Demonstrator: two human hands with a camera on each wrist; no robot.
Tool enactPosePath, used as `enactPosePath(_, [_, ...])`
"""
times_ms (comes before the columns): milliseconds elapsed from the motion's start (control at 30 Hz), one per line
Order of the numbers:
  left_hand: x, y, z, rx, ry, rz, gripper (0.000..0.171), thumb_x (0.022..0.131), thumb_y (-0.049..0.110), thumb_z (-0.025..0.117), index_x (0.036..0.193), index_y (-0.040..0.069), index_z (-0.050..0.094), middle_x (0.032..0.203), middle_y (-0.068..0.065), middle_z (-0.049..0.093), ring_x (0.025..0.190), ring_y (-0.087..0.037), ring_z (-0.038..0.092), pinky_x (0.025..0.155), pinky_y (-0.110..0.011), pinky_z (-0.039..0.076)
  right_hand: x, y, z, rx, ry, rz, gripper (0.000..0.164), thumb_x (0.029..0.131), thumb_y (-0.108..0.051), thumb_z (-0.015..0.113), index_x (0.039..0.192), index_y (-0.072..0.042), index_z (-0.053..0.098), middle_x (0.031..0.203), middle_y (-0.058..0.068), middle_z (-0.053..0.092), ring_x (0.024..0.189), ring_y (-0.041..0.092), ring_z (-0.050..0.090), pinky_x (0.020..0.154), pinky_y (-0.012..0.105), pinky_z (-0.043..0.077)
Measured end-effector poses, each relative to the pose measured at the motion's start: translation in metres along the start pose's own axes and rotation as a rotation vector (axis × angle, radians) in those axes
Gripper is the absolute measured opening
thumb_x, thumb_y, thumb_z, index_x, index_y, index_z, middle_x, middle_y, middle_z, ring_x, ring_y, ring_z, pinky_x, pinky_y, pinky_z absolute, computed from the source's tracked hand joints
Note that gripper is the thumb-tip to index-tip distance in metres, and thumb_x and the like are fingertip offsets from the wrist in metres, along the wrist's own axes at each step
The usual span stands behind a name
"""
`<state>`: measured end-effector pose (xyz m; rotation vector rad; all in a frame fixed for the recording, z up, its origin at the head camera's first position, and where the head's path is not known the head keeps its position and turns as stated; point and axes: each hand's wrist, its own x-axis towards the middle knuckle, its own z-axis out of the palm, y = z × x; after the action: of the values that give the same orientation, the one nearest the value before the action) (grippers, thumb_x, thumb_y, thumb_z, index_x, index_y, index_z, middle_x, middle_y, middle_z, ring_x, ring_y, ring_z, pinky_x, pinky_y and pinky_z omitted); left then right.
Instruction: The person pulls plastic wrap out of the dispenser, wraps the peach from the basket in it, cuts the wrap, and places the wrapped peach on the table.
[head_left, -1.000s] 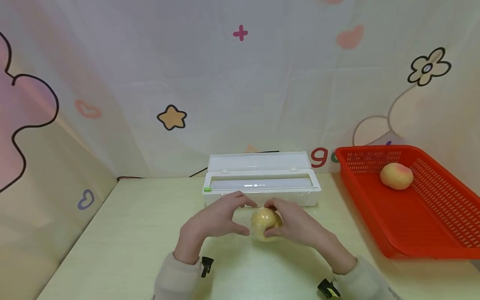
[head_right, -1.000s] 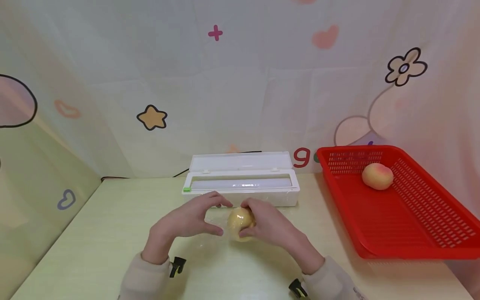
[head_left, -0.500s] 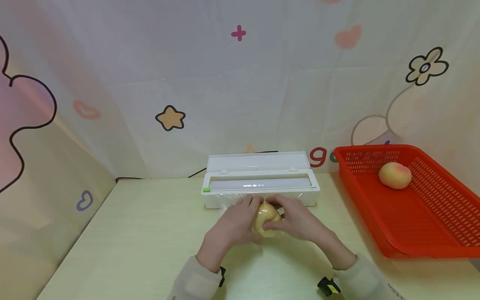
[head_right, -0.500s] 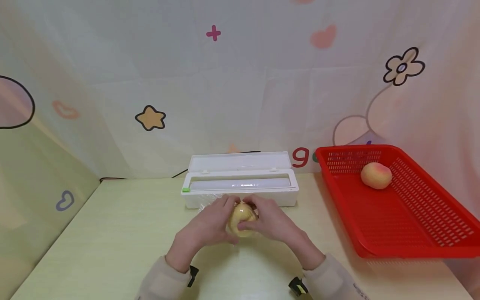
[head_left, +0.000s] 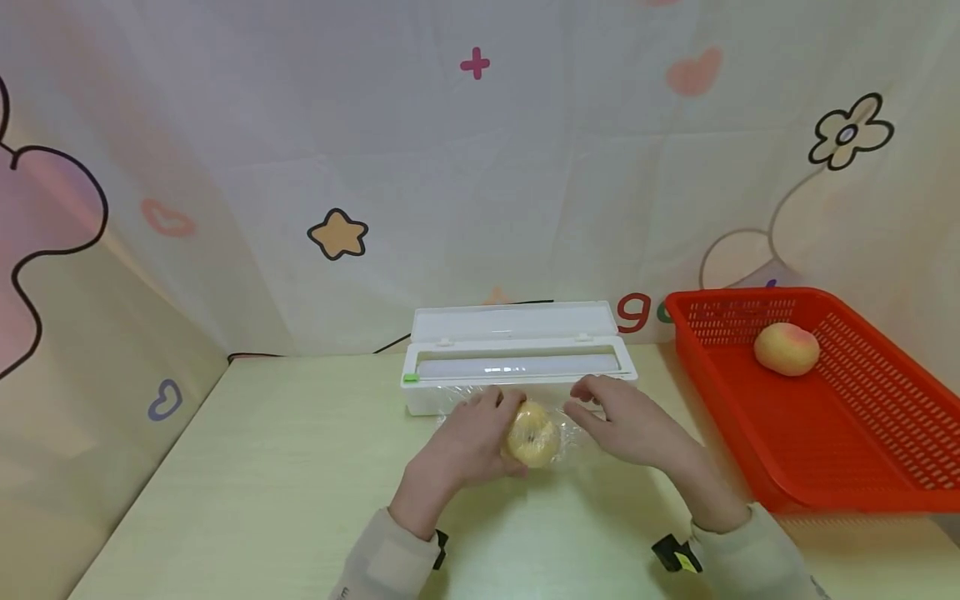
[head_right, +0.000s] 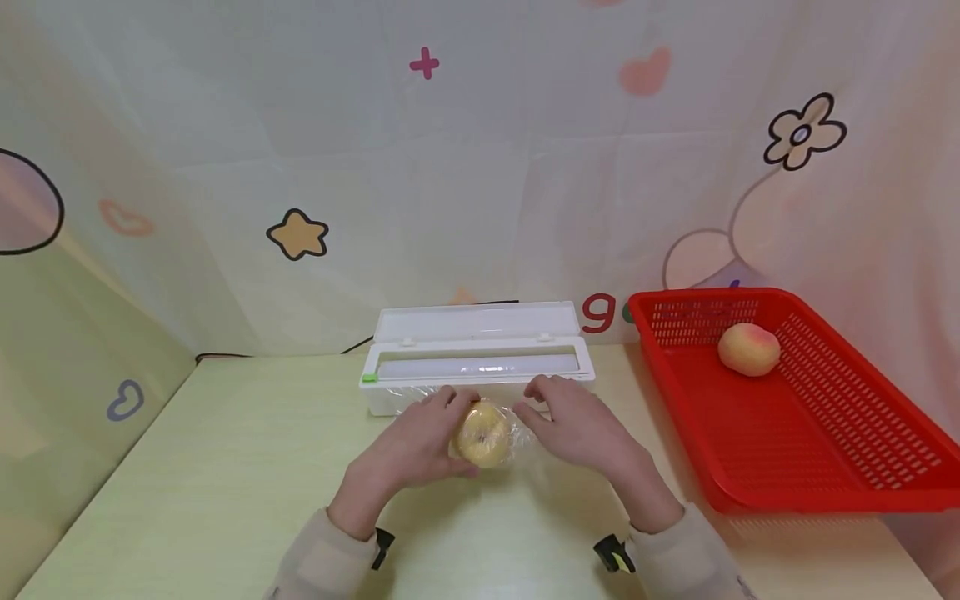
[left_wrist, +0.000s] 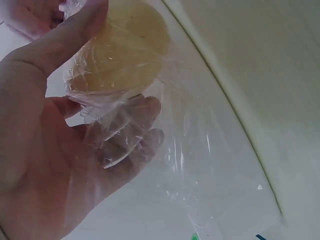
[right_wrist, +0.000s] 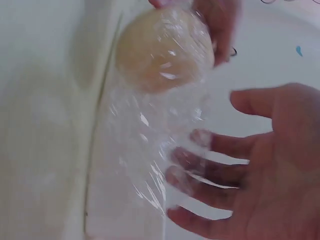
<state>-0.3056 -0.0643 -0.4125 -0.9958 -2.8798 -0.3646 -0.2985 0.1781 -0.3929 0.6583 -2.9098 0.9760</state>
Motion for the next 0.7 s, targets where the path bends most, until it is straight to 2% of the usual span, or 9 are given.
enactPosePath(100, [0.0,0.0,0.0,-0.013,-0.003,-0.01,0.086,0.076,0.045,0.091,0.143,0.01,0.049,0.126,-0.011,0.059,0.117,-0.031,0.059,0.099,-0.048,0.049,-0.004,0.006,-0.01,0.012,-0.094,0.037,0.026,0.104,-0.022,0.061,0.118,0.0,0.06,0.099,0.009,0.067,0.086,0.023,0.063,0.075,0.04,0.055])
enactPosePath(200, [0.0,-0.001,0.0,-0.041,-0.011,-0.021,0.087,0.079,0.045,0.089,0.146,0.01,0.047,0.13,-0.011,0.058,0.122,-0.031,0.057,0.104,-0.048,0.046,-0.005,0.013,-0.014,0.067,-0.15,0.058,0.018,0.103,-0.013,0.061,0.114,0.0,0.058,0.09,0.009,0.065,0.076,0.018,0.06,0.067,0.034,0.053])
enactPosePath(367, [-0.001,-0.004,0.001,-0.071,-0.013,-0.018,0.086,0.081,0.043,0.088,0.148,0.01,0.046,0.126,-0.01,0.058,0.114,-0.028,0.06,0.102,-0.044,0.047,-0.003,0.023,-0.011,0.089,-0.12,0.086,0.005,0.1,-0.006,0.064,0.101,-0.003,0.06,0.075,0.004,0.059,0.063,0.016,0.056,0.059,0.032,0.05])
enactPosePath(500, [-0.001,-0.004,0.001,-0.086,-0.012,-0.015,0.084,0.081,0.042,0.088,0.147,0.011,0.046,0.123,-0.009,0.058,0.109,-0.026,0.061,0.098,-0.043,0.05,-0.002,0.027,-0.007,0.052,-0.103,0.153,0.012,0.099,-0.012,0.069,0.092,-0.005,0.062,0.07,0.002,0.057,0.061,0.017,0.055,0.057,0.032,0.048])
enactPosePath(700, [0.0,-0.004,0.002,-0.078,-0.017,-0.023,0.088,0.084,0.044,0.085,0.152,0.009,0.042,0.133,-0.013,0.057,0.117,-0.03,0.06,0.101,-0.044,0.048,0.0,0.032,-0.007,-0.004,-0.049,0.223,0.02,0.098,-0.02,0.071,0.083,-0.007,0.067,0.07,0.003,0.06,0.062,0.019,0.05,0.056,0.032,0.043])
